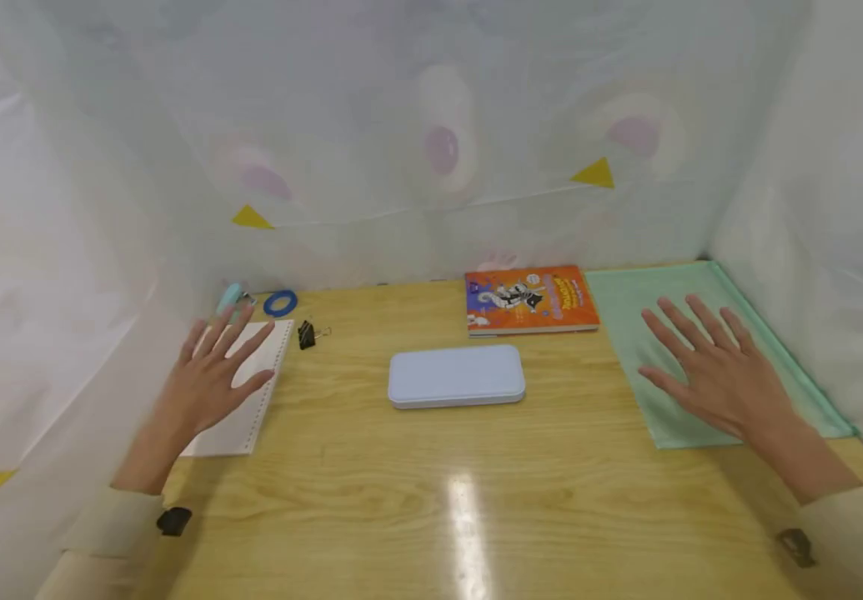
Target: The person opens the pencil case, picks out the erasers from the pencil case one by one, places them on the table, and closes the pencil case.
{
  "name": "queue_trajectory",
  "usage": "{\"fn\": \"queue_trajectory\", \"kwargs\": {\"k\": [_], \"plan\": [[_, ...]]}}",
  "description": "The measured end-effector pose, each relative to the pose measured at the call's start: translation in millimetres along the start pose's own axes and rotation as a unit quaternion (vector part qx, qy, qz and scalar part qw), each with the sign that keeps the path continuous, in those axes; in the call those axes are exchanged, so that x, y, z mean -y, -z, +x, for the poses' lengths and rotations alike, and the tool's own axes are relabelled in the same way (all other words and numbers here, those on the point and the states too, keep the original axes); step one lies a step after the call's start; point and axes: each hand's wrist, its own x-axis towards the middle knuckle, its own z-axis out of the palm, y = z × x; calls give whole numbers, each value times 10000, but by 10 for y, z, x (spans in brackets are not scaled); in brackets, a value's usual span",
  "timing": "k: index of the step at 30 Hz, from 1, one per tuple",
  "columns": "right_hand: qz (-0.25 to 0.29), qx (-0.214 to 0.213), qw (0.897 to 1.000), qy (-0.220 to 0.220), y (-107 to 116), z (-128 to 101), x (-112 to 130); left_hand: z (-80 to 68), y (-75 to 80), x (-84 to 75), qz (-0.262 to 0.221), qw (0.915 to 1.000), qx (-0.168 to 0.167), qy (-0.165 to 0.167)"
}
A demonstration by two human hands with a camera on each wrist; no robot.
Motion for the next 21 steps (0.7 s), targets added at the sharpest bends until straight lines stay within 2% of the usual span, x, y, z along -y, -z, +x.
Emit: {"fn": "queue_trajectory", "kwargs": {"k": [2,3,5,7,10,12,13,14,16,17,19,21], "plan": [[727,498,9952,-435,-20,42,79,20,-25,-64,-613,9980,122,73],[1183,674,9886,-642,-23,81,140,37,-41,-99,-998,9948,181,99],[2210,787,9681,-877,-46,194,285,75,-70,-189,-1812,9824,414,205],[3142,894,9394,-1037,-63,323,432,122,-99,-295,-2551,9643,651,272],[4336,1183,8845,-1253,-91,513,647,212,-125,-487,-3418,9326,1050,492],[4912,1392,8494,-1336,-140,619,759,284,-154,-613,-3766,9170,1215,498],[5111,1482,8359,-1348,-172,669,815,323,-173,-674,-3894,9108,1280,497],[5247,1543,8266,-1322,-217,715,865,366,-195,-733,-3985,9061,1340,477],[5460,1610,8125,-1257,-315,799,956,458,-245,-836,-4168,8967,1430,424],[5489,1670,8098,-1227,-368,840,999,505,-274,-885,-4230,8931,1477,386],[5438,1836,8095,-1234,-469,917,1088,592,-328,-978,-4346,8857,1598,338],[5371,1990,8114,-1163,-564,992,1173,669,-393,-1066,-4361,8825,1744,260]]}}
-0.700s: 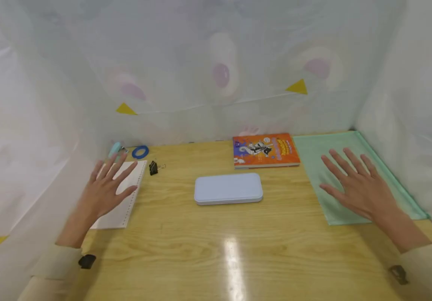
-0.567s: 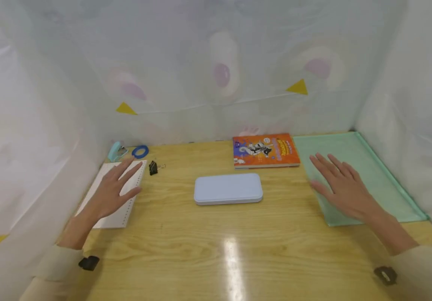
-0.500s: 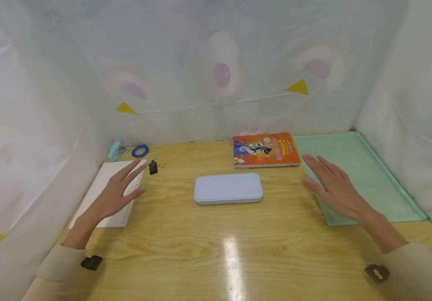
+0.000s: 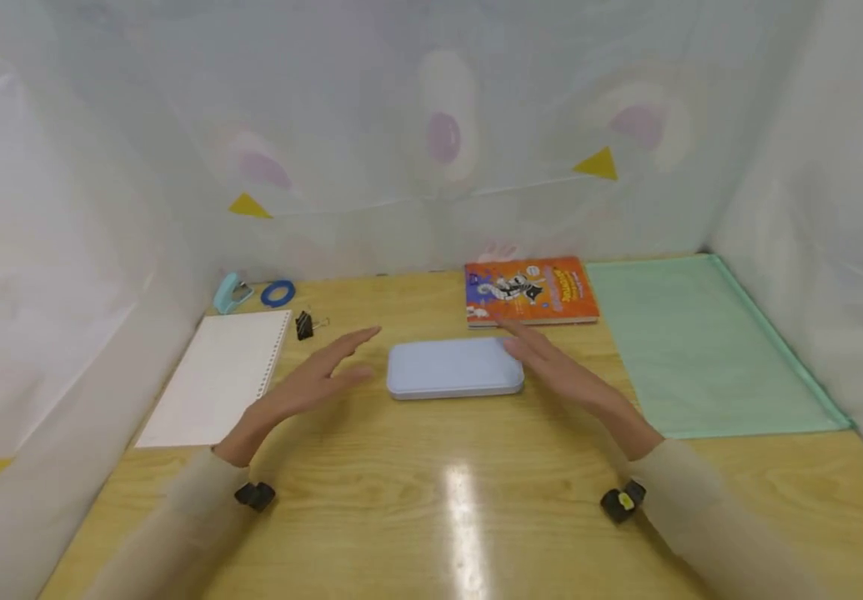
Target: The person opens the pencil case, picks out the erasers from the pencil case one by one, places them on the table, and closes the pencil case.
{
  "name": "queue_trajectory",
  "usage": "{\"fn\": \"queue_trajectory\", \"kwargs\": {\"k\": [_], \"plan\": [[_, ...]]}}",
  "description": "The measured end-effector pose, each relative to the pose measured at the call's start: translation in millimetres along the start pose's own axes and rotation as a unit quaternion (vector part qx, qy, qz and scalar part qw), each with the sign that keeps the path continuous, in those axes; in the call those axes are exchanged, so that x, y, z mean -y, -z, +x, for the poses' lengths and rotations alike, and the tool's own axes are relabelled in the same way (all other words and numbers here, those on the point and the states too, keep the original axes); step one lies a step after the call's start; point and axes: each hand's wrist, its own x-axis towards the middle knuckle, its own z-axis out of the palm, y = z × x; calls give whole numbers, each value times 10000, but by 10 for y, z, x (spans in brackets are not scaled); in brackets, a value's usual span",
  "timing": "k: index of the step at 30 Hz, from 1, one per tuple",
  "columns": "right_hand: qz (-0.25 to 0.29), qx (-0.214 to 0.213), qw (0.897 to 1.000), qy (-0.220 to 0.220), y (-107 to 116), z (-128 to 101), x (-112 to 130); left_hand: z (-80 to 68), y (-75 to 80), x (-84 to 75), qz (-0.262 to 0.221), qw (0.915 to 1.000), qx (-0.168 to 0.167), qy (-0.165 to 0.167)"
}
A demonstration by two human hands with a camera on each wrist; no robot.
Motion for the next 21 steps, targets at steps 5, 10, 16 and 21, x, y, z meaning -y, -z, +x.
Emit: {"fn": "queue_trajectory", "kwargs": {"k": [5,10,16,21], "plan": [[-1119,144,9925,479,-193,238,8,275,-195,-57,340,9984,459,36],[-2123,221,9712,1055,-333,379,60,479,-362,-154,835,9933,800,39],[-2591,346,9586,1131,-378,405,94,641,-494,-256,1547,9826,975,-321],[-2990,197,9452,1297,-379,426,107,683,-492,-321,1761,9795,948,-259]]}}
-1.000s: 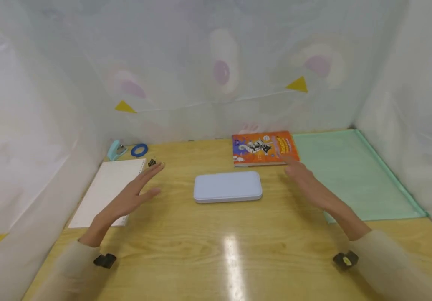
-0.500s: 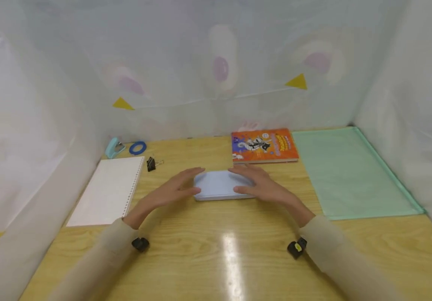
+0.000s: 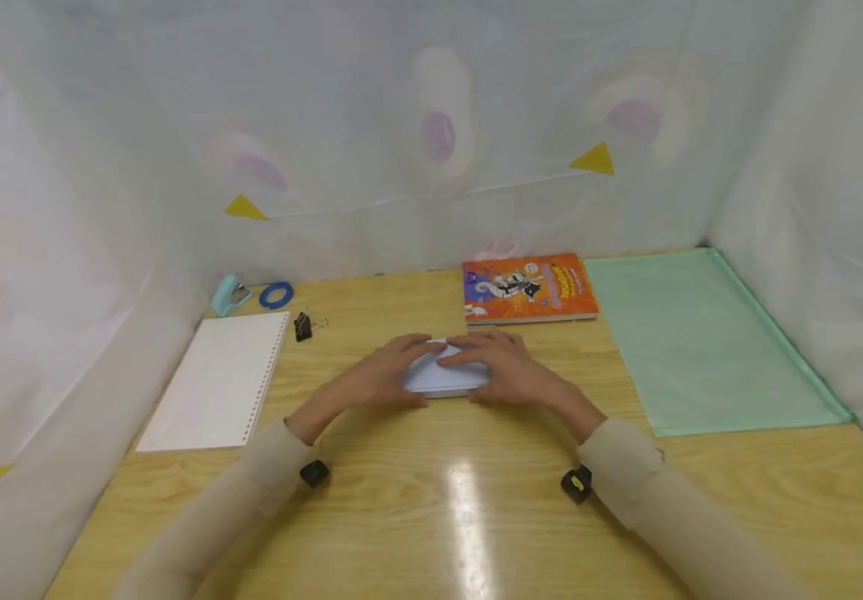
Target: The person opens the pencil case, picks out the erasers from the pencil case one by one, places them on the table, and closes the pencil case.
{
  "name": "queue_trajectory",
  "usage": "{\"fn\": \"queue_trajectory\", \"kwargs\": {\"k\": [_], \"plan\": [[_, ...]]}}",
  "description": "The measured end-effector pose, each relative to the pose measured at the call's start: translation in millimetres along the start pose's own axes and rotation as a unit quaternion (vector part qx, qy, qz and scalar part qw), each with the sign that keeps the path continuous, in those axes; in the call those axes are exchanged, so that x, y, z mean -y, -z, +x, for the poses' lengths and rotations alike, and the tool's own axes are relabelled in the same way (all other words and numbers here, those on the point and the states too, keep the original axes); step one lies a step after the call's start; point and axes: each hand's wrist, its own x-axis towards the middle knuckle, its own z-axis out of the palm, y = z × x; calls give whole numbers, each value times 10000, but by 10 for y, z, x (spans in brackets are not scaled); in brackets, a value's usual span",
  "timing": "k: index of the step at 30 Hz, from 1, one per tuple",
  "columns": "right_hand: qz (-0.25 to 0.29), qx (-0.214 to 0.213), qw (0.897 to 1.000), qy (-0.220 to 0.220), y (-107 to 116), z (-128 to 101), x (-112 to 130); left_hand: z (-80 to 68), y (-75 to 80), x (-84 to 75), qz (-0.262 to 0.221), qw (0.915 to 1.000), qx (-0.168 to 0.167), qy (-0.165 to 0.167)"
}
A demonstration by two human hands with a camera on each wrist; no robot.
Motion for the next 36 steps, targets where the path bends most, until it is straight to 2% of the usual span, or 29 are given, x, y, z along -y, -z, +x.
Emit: {"fn": "queue_trajectory", "kwargs": {"k": [3,7,12,16,19,27,30,36], "plan": [[-208,-19,9998,60,24,8,7,17,23,12,-127,9999,54,27],[-202,89,9997,113,91,7,19,35,44,65,-447,9988,94,159],[251,230,9993,131,201,16,14,10,81,119,-928,9943,17,521],[768,182,9968,-158,253,36,-12,-13,109,169,-1238,9896,-219,694],[883,115,9953,-372,253,65,-20,-25,132,198,-1391,9870,-392,709],[310,112,9995,-24,204,120,-54,-28,174,202,-1476,9867,-277,623],[-117,143,9997,128,209,121,-59,-18,178,199,-1553,9854,-284,635],[-859,156,9960,168,217,130,-20,-2,181,172,-1711,9823,-390,659]]}}
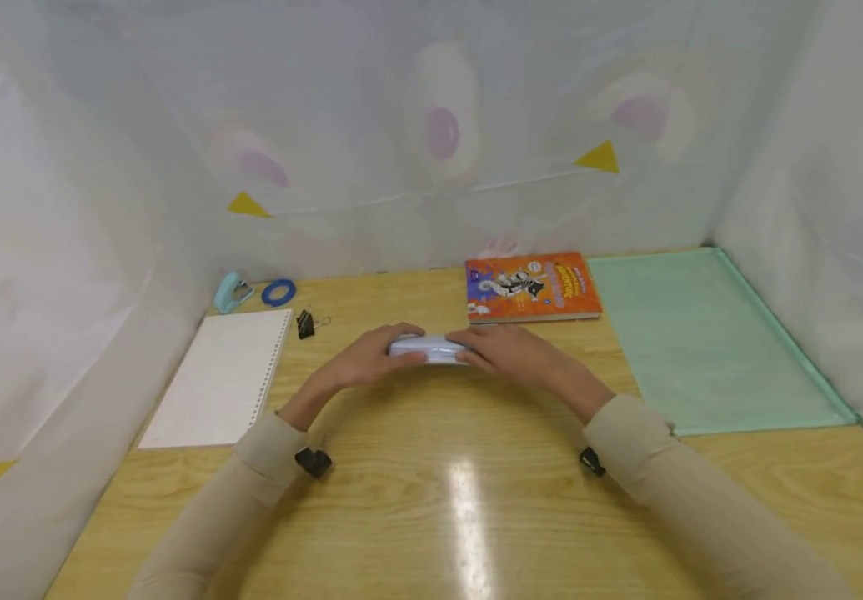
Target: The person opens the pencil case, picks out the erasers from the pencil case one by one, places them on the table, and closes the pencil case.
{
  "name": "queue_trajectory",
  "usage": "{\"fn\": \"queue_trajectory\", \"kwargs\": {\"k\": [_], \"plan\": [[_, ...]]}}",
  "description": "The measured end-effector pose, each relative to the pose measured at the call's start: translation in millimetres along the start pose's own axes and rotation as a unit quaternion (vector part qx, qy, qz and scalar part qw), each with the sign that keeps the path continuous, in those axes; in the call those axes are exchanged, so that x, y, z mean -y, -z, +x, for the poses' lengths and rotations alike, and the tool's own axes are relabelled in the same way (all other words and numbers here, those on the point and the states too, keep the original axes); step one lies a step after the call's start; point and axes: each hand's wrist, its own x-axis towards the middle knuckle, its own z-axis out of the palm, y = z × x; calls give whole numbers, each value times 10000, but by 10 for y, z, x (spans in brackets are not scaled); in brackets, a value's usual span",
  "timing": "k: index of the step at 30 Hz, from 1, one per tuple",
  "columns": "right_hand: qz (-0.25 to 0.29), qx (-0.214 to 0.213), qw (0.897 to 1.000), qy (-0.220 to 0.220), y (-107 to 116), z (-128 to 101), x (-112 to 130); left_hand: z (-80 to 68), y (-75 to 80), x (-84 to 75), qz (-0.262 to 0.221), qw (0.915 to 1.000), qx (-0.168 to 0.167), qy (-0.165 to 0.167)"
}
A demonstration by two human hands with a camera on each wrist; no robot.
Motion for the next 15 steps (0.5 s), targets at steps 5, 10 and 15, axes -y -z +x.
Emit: {"fn": "queue_trajectory", "kwargs": {"k": [5,10,15], "plan": [[-294,41,9995,-52,0,15,22,9,-13,-3,-179,9997,-92,112],[-232,-13,9997,-59,-12,-4,-21,3,-11,-16,-313,9990,-108,284],[607,51,9979,-236,42,-63,-133,-25,-13,-26,-75,9990,-88,433]]}}
